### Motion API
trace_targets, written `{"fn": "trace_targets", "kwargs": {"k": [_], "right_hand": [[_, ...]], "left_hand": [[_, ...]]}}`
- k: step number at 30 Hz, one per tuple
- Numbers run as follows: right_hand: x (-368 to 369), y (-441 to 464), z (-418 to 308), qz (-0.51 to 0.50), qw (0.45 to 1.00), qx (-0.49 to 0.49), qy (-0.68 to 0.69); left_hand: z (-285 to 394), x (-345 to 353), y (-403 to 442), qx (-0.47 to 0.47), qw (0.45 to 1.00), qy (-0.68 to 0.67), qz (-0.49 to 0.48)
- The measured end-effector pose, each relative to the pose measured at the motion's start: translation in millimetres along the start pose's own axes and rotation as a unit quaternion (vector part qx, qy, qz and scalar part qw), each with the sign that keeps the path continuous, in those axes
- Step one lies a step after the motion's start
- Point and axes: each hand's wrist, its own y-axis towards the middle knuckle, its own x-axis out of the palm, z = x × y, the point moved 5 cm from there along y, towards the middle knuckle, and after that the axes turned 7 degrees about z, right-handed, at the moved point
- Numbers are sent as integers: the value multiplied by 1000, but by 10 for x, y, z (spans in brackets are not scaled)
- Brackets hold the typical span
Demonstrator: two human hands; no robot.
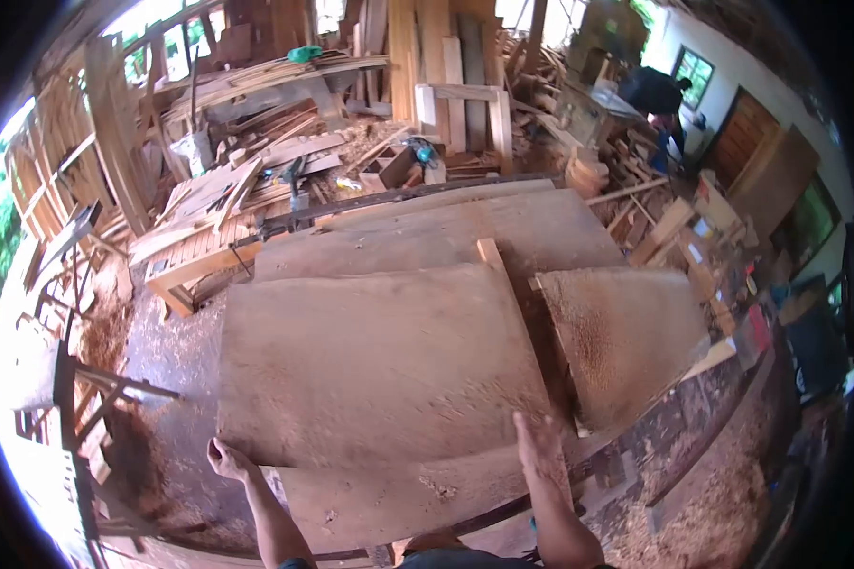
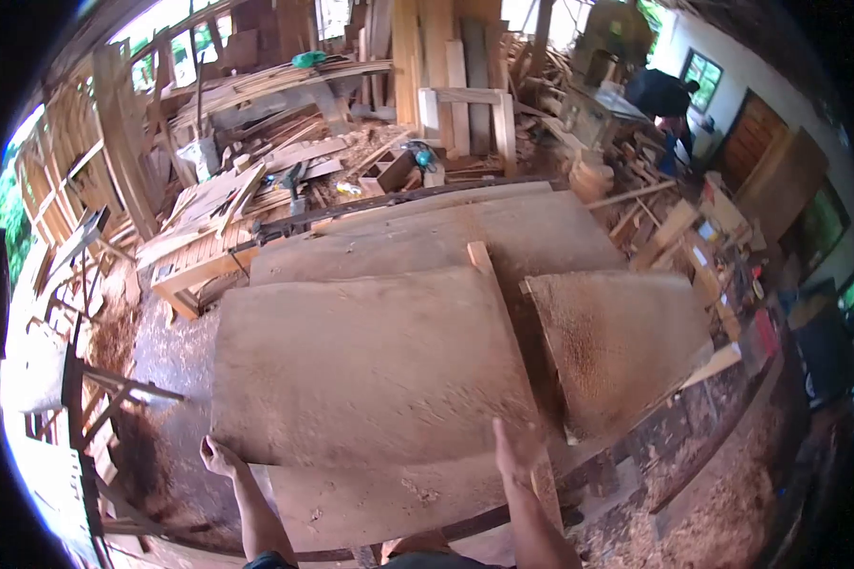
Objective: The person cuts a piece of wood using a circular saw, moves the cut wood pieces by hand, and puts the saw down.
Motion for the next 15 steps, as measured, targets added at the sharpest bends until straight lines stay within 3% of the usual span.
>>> {"fn": "trace_targets", "kwargs": {"k": [3,6,8,10,11,13,15], "right_hand": [[608,85,-182,-91,991,-96,-17],[841,17,-196,-36,950,-299,-83],[768,-220,-331,-56,918,-359,-157],[806,-220,-384,-59,900,-394,-178],[927,-59,-353,-50,900,-401,-163],[1083,159,-355,-7,886,-448,-116],[1157,356,-534,-30,903,-406,-136]], "left_hand": [[-151,277,471,18,995,93,2],[-29,224,363,-83,970,167,155],[-50,388,210,-226,974,-4,28],[-18,518,24,-356,914,-166,-97],[24,513,10,-364,921,-116,-79],[92,712,30,-347,914,-183,-99],[-6,812,-80,-344,912,-196,-102]]}}
